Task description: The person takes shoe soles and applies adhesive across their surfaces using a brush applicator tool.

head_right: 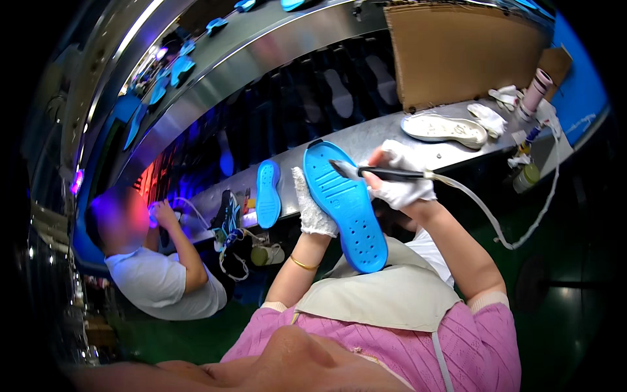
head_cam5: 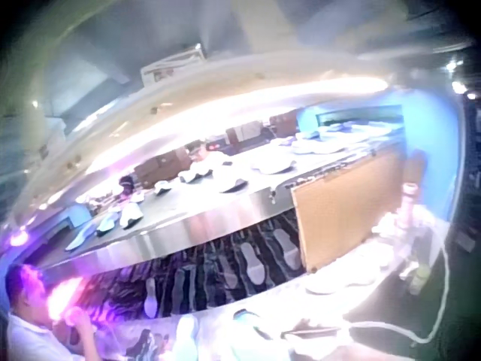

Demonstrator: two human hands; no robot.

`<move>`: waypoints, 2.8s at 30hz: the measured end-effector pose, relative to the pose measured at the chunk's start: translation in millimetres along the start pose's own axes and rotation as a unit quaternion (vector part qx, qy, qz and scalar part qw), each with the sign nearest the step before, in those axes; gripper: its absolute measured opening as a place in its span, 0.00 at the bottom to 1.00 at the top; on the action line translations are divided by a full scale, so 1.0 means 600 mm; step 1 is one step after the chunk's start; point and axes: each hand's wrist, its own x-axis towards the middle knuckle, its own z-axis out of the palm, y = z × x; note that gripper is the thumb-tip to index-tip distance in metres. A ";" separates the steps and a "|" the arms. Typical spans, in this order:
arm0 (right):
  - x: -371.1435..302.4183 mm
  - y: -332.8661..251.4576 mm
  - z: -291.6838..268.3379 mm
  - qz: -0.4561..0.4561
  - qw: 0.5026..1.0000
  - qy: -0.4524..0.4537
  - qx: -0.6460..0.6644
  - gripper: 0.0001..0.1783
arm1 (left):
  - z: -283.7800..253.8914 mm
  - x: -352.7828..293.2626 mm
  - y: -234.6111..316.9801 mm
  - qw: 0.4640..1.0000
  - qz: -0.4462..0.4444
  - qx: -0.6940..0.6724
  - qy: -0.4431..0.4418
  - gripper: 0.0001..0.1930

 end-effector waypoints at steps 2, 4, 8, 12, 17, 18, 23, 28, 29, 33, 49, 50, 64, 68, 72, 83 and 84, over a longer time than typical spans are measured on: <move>0.016 -0.005 0.012 0.024 0.999 0.023 0.026 0.09 | 0.002 0.008 -0.021 0.999 0.005 -0.026 -0.046 0.45; 0.022 -0.008 0.019 0.002 0.997 0.046 0.057 0.09 | 0.003 0.019 -0.042 0.979 0.129 0.143 0.067 0.36; 0.022 -0.003 0.043 -0.063 0.995 0.072 0.027 0.08 | -0.015 0.041 -0.061 0.960 0.152 0.221 0.082 0.35; 0.011 -0.013 0.044 0.000 0.983 -0.026 0.181 0.10 | -0.021 0.039 -0.045 0.977 0.122 0.169 0.043 0.39; 0.007 0.009 0.046 -0.096 0.994 0.028 0.036 0.11 | -0.039 0.033 -0.022 0.983 0.092 0.156 0.026 0.43; 0.002 0.015 0.048 -0.152 0.988 0.017 0.001 0.11 | -0.027 0.037 -0.031 0.952 0.142 0.241 0.127 0.43; -0.022 0.002 0.053 0.036 0.981 -0.064 0.180 0.10 | -0.042 0.014 -0.002 0.972 0.092 0.198 0.080 0.45; -0.014 -0.001 0.067 -0.144 0.988 -0.056 -0.027 0.11 | -0.012 0.008 0.019 0.978 0.054 0.194 0.046 0.50; -0.017 -0.013 0.077 -0.164 0.985 -0.050 0.009 0.09 | -0.010 0.007 0.024 0.977 0.050 0.204 0.045 0.51; -0.054 0.023 0.061 0.033 0.985 -0.090 0.146 0.09 | -0.009 -0.018 0.028 0.980 0.001 0.192 0.044 0.49; -0.045 0.029 0.033 0.128 0.949 -0.073 0.278 0.05 | -0.013 0.002 0.001 0.941 0.088 0.313 0.097 0.54; -0.043 0.019 0.032 0.124 0.960 -0.068 0.240 0.06 | -0.014 0.004 -0.003 0.938 0.108 0.310 0.113 0.54; -0.099 0.021 0.018 0.198 0.962 -0.079 0.171 0.06 | -0.066 -0.078 -0.036 0.925 -0.029 0.328 0.189 0.49; -0.073 0.017 0.020 0.220 0.940 -0.100 0.241 0.05 | -0.048 -0.028 -0.013 0.965 0.010 0.246 0.090 0.50; -0.044 0.018 0.023 0.119 0.966 -0.052 0.224 0.04 | -0.041 0.016 -0.001 0.955 0.130 0.240 0.115 0.49; -0.031 -0.003 0.048 0.039 0.974 -0.072 0.209 0.07 | -0.011 0.068 0.042 0.963 0.175 0.114 -0.169 0.53; -0.030 0.001 0.051 -0.049 0.982 -0.075 0.164 0.07 | -0.007 0.073 0.045 0.958 0.177 0.125 -0.188 0.53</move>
